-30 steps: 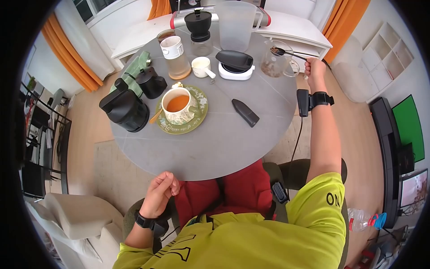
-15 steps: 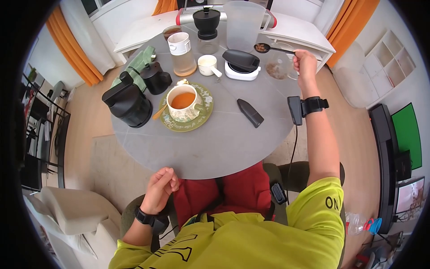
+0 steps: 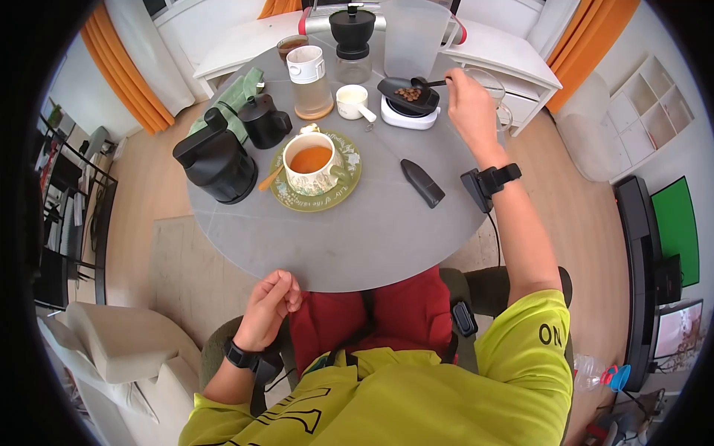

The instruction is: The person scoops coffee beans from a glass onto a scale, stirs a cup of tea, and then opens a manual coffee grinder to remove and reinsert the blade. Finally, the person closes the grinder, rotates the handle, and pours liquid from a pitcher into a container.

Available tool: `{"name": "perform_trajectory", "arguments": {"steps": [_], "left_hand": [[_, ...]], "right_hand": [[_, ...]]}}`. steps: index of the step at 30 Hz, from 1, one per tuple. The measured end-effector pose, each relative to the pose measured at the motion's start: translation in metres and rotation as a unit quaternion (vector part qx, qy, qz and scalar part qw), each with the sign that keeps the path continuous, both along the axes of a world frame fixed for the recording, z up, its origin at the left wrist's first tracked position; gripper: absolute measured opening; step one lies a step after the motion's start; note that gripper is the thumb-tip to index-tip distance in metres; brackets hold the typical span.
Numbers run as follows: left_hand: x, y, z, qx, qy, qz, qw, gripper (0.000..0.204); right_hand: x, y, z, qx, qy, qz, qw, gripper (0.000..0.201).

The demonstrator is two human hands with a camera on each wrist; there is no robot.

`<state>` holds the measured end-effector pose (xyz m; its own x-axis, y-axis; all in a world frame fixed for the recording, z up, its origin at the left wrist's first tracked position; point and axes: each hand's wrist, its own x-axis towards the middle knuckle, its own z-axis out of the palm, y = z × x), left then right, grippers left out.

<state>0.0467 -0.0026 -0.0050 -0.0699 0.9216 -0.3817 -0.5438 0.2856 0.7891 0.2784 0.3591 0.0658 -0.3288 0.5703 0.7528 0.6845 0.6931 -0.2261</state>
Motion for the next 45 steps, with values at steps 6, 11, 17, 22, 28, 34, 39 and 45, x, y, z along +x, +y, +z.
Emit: {"name": "perform_trajectory", "arguments": {"steps": [6,11,17,22,28,34,39,45], "left_hand": [[-0.001,0.0,-0.001,0.002,0.005,-0.006,1.0,0.022],[-0.001,0.0,-0.006,0.0,0.012,-0.007,1.0,0.021],[0.0,0.0,-0.006,-0.005,0.006,-0.004,1.0,0.02],[0.004,0.001,0.002,-0.018,0.033,0.005,0.999,0.02],[0.003,0.001,0.001,-0.009,0.037,-0.004,0.999,0.02],[0.003,0.001,-0.003,-0.015,0.046,-0.005,0.999,0.02],[0.004,0.0,-0.003,-0.012,0.053,-0.008,0.998,0.021],[0.004,-0.001,-0.005,-0.023,0.068,-0.017,0.997,0.021]], "right_hand": [[0.006,-0.003,0.005,0.032,0.016,-0.015,0.999,0.011],[0.05,0.026,0.015,-0.076,0.255,-0.042,0.963,0.014],[0.096,0.053,0.005,-0.123,0.345,-0.111,0.924,0.015],[0.096,0.06,-0.015,-0.208,0.325,-0.108,0.916,0.018],[0.071,0.042,-0.023,-0.168,0.321,-0.086,0.928,0.03],[0.022,0.027,-0.017,-0.173,0.096,0.005,0.98,0.051],[-0.003,0.038,-0.035,-0.247,-0.039,0.07,0.966,0.078],[-0.014,0.05,-0.038,-0.293,-0.099,0.078,0.948,0.084]]}}
